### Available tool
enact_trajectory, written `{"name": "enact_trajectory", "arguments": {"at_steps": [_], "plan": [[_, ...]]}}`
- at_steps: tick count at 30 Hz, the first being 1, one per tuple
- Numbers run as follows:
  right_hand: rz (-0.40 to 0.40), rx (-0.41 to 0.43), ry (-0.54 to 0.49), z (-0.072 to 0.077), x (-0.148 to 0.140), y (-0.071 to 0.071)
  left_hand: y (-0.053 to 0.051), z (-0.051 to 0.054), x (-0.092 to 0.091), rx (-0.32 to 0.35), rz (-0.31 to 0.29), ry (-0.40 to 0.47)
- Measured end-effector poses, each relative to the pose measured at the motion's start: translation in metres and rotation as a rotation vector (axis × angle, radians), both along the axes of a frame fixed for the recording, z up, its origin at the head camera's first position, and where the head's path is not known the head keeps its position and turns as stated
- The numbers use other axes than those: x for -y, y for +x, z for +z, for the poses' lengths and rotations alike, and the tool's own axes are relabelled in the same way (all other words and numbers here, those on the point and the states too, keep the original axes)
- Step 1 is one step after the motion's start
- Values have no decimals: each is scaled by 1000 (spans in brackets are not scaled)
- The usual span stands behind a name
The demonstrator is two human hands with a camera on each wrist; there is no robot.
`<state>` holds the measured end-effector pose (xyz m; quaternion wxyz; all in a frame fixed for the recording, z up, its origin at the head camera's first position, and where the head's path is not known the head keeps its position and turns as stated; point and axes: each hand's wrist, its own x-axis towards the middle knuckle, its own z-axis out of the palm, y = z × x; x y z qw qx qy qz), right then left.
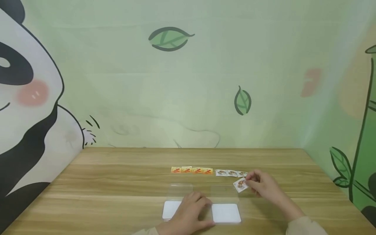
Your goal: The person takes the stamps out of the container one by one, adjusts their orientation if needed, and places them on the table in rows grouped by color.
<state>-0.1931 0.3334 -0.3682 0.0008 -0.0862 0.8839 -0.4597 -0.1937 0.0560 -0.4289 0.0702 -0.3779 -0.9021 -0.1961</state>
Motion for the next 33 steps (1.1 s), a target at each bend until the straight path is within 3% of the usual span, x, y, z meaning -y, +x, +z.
{"name": "enact_trajectory", "arguments": {"at_steps": [18, 33], "plan": [[-120, 39, 37, 9, -7, -15, 0, 1, 0, 16, -12, 7], [-181, 52, -20, 6, -17, -27, -1, 2, 0, 10, -10, -12]]}}
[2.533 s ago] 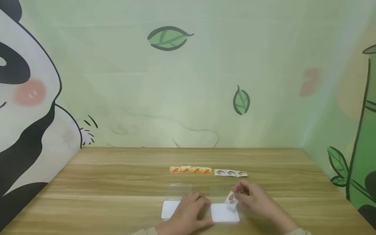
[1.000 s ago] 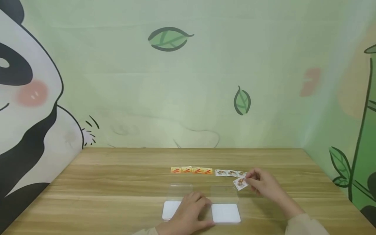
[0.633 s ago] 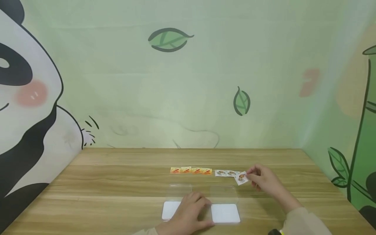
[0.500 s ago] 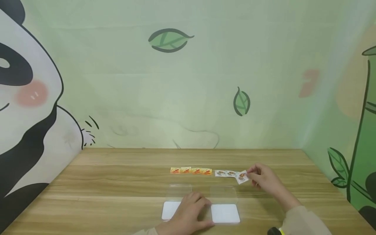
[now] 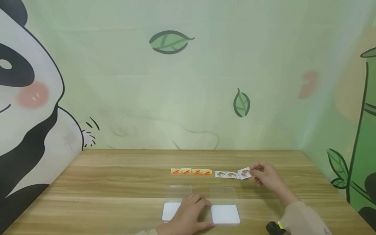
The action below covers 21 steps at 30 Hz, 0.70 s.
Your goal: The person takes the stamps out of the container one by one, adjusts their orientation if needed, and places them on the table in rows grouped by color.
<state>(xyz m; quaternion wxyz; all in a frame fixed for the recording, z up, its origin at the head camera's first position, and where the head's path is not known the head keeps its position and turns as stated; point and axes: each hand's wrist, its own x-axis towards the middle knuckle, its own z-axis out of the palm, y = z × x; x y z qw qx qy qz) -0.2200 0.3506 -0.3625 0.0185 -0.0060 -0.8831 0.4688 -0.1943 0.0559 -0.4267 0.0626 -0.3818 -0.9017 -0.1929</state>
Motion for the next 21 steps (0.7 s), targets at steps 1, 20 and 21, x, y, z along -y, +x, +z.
{"name": "enact_trajectory", "arguments": {"at_steps": [1, 20, 21], "plan": [[-5, 2, -5, 0, -1, -1, 0, 0, 0, 0, 0, 0], [-69, 48, -49, -9, -15, -14, -2, -3, 0, -51, -5, -6], [-71, 52, -53, -9, -16, -15, -2, -4, 0, -58, -6, -4]]}}
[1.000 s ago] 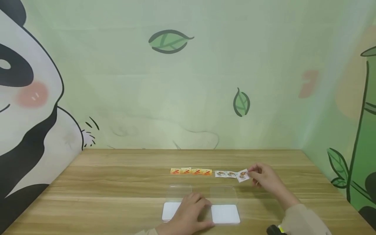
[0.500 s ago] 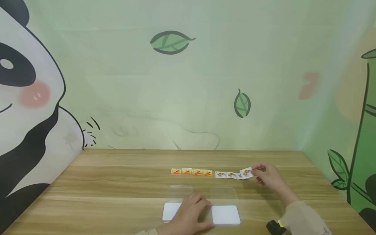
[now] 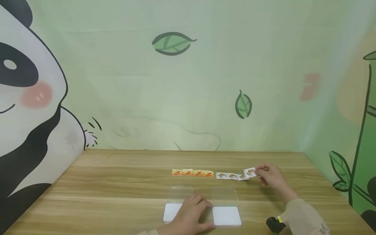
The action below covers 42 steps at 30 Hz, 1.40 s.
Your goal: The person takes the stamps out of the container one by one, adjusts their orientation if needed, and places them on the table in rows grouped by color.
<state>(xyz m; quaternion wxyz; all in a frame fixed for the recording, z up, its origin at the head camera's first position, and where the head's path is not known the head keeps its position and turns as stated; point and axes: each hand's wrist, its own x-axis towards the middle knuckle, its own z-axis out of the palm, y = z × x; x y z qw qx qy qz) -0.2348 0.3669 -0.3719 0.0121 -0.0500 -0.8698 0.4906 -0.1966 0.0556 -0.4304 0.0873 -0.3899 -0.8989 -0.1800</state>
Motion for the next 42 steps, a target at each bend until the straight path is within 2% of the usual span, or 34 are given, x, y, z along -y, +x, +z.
{"name": "enact_trajectory", "arguments": {"at_steps": [6, 17, 28, 42], "plan": [[-18, 14, -27, -5, -6, -2, -1, -2, 1, -28, -13, 9], [-47, 30, -20, -15, -16, -6, -1, -2, 2, -7, -31, 15], [-90, 60, -22, -18, -18, -8, -1, 0, 3, 11, -31, 5], [-113, 79, -8, -22, -15, -11, -1, -1, 3, -24, -34, 10]]}}
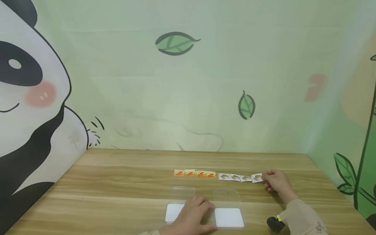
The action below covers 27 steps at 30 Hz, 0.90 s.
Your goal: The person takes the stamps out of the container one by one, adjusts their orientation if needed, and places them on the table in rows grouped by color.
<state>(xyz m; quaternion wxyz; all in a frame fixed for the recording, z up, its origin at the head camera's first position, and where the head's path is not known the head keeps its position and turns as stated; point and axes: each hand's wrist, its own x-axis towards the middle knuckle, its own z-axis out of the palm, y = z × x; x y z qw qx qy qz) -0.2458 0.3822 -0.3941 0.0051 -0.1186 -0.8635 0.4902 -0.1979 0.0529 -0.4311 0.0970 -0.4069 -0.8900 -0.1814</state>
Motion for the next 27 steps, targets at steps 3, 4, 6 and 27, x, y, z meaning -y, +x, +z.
{"name": "enact_trajectory", "arguments": {"at_steps": [3, 4, 6, 27], "plan": [[-2, 10, -2, -1, 0, 0, 0, 0, 0, 7, -5, -2], [-1, 13, -3, -1, 0, 0, 0, 0, 0, 10, -6, -4], [2, 17, 3, -2, 0, 0, 0, 0, 0, 19, -6, -8], [-15, -17, 106, -3, 3, -1, 0, 1, 0, 21, 2, -6]]}}
